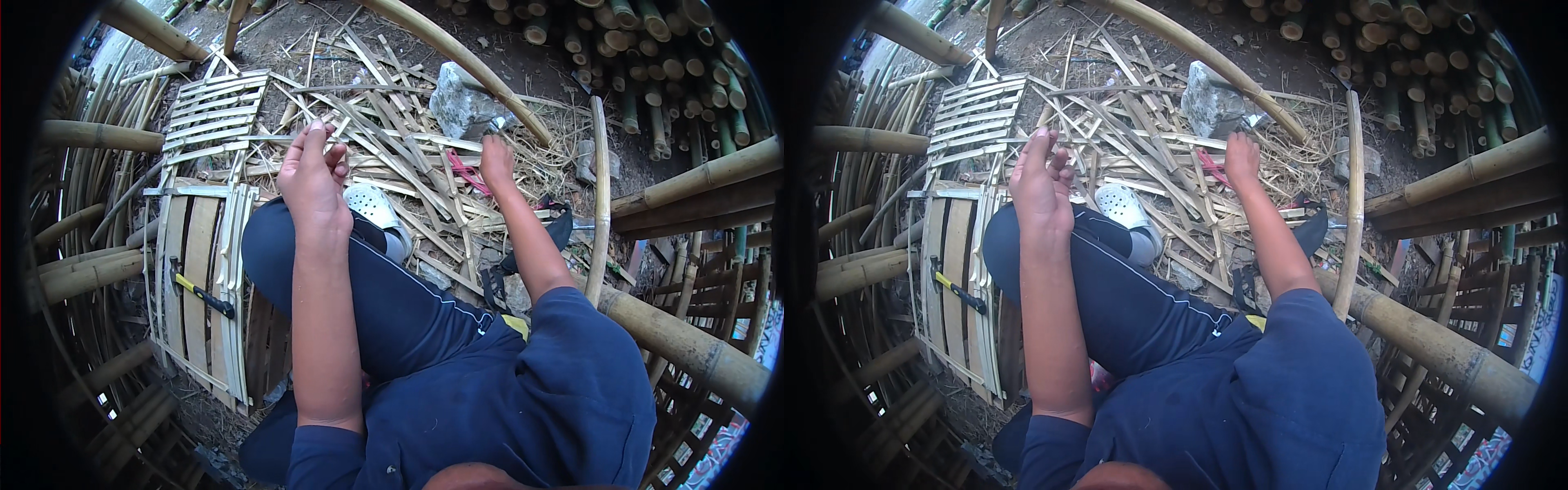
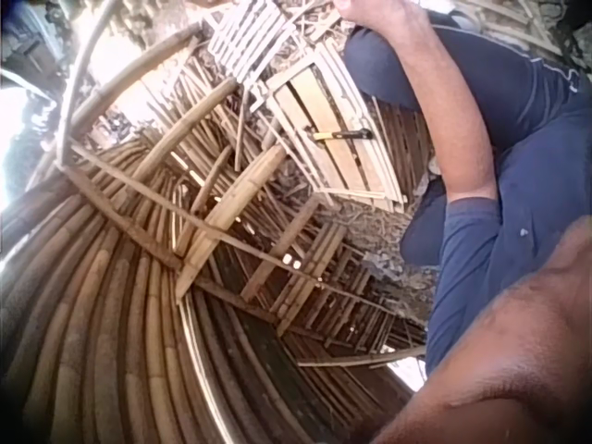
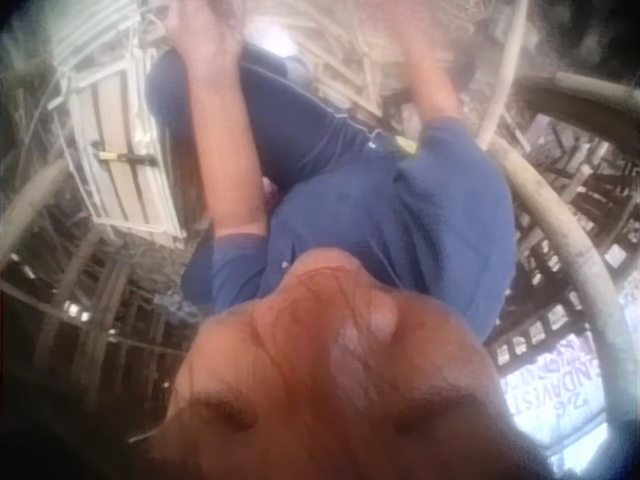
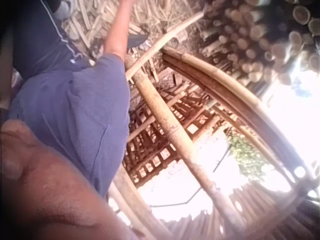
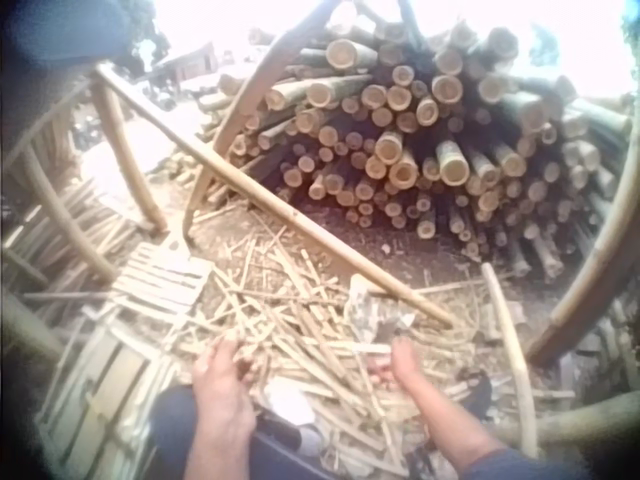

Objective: The person constructs a bamboo structure by hand and with a hammer, positioning thin bamboo strips onto a rectangular frame and securing them by hammering nails through the strips into the frame.

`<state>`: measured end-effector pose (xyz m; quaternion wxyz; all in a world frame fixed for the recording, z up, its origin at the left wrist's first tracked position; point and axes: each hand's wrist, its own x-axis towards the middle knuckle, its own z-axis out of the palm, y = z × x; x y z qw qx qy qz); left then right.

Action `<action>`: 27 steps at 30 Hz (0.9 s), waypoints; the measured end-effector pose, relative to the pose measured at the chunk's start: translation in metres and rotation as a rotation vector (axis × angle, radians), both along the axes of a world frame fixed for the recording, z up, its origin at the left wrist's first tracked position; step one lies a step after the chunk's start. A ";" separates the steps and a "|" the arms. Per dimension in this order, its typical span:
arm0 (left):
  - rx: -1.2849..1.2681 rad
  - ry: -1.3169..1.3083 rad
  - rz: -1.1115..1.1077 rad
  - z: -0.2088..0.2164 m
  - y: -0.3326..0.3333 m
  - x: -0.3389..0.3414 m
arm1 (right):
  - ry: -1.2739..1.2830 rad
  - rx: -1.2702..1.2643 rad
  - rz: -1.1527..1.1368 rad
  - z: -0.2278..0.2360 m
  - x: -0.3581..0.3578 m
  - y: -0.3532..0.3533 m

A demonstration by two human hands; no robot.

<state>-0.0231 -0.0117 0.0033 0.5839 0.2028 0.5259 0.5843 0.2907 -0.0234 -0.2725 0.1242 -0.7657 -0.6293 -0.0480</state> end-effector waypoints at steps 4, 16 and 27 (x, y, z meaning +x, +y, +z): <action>0.004 -0.015 0.016 0.005 0.000 0.006 | -0.043 0.068 -0.059 0.005 0.017 0.006; -0.011 0.010 -0.024 -0.001 -0.002 -0.004 | 0.399 -0.466 -0.365 -0.027 -0.014 -0.050; -0.005 0.059 -0.067 -0.002 -0.002 0.002 | 0.293 -1.101 -0.240 -0.080 -0.072 -0.159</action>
